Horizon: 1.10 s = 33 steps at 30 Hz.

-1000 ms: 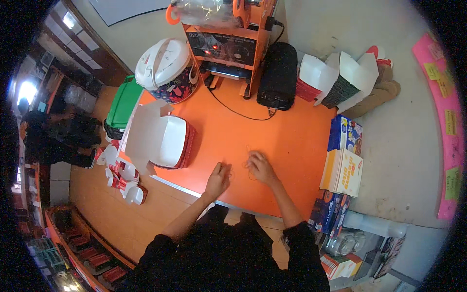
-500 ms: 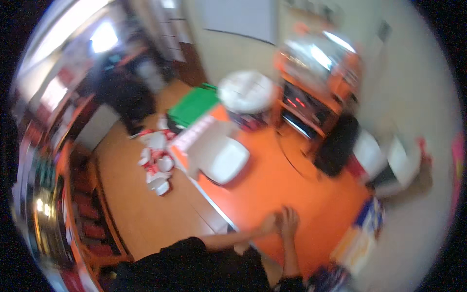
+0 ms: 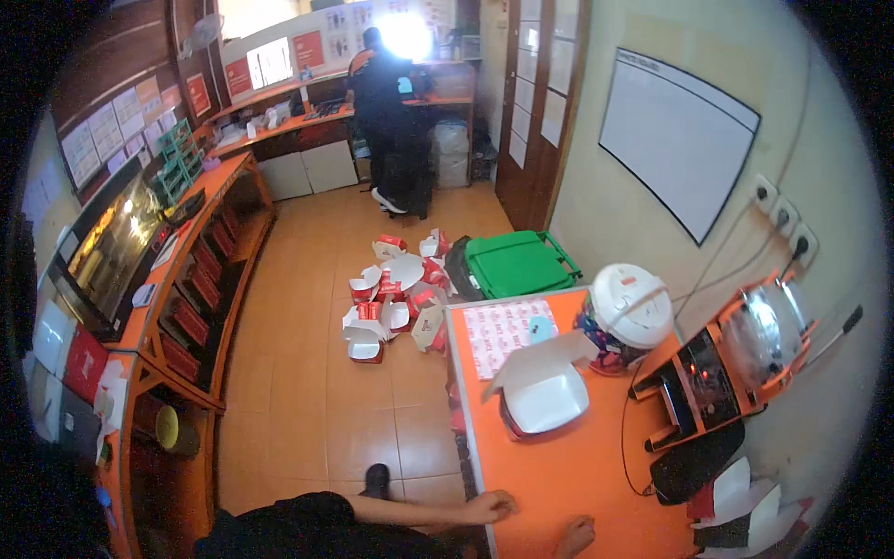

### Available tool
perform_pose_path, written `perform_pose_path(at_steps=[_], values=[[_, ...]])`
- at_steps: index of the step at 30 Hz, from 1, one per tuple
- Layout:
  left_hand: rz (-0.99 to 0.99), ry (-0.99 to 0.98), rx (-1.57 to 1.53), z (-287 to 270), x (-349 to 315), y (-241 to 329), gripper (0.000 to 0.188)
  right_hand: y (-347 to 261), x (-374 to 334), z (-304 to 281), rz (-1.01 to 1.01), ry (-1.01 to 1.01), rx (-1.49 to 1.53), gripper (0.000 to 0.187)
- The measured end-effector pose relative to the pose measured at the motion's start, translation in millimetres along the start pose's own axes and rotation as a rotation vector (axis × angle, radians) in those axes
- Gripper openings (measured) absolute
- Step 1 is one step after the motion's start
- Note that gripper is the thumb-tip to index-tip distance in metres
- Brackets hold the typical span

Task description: The person assembles red and white food containers by hand. They start by organizing boxes on a counter, then move to the floor to fold the flat cardboard pieces into their final shape, lining them with paper and stacking them.

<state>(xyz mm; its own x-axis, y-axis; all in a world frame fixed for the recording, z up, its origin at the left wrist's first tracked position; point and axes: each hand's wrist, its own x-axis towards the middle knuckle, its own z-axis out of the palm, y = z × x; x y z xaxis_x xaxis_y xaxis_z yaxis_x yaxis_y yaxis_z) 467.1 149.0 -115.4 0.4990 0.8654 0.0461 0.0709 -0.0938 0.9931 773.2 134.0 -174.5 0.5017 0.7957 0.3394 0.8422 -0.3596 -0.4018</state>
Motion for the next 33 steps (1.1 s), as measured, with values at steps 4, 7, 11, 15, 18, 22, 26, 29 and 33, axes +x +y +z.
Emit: perform_pose_path(at_steps=[4, 7, 11, 15, 18, 22, 26, 29, 33], values=[[-0.487, 0.007, -0.561, -80, -40, -32, 0.045, -105, 7, 25, 0.377, 0.083, 0.730, 0.032], [-0.790, 0.005, -1.113, -162, -64, 47, 0.059, -309, -31, 5, 0.336, -0.061, 1.114, 0.027], [-0.032, -0.152, -1.587, -302, -100, 37, 0.064, -544, -131, 42, 0.016, -0.242, 0.981, 0.026], [-0.102, 0.306, -1.622, -450, -156, 53, 0.058, -723, -191, 18, -0.525, -0.548, 0.842, 0.019], [-0.061, 0.566, -1.588, -543, -198, 60, 0.054, -819, -227, 31, -0.711, -0.673, 0.740, 0.015], [0.119, 0.884, -1.565, -656, -257, 55, 0.048, -939, -273, 64, -0.970, -0.807, 0.725, 0.014], [0.153, 1.246, -1.507, -760, -304, 54, 0.040, -1047, -322, 139, -1.163, -0.913, 0.734, 0.013], [0.615, 1.214, -1.535, -844, -322, -15, 0.035, -1119, -372, 247, -0.716, -1.551, 1.036, 0.009], [0.765, 1.499, -1.398, -954, -397, 6, 0.033, -1257, -428, 268, -1.396, -1.503, 1.028, 0.043]])
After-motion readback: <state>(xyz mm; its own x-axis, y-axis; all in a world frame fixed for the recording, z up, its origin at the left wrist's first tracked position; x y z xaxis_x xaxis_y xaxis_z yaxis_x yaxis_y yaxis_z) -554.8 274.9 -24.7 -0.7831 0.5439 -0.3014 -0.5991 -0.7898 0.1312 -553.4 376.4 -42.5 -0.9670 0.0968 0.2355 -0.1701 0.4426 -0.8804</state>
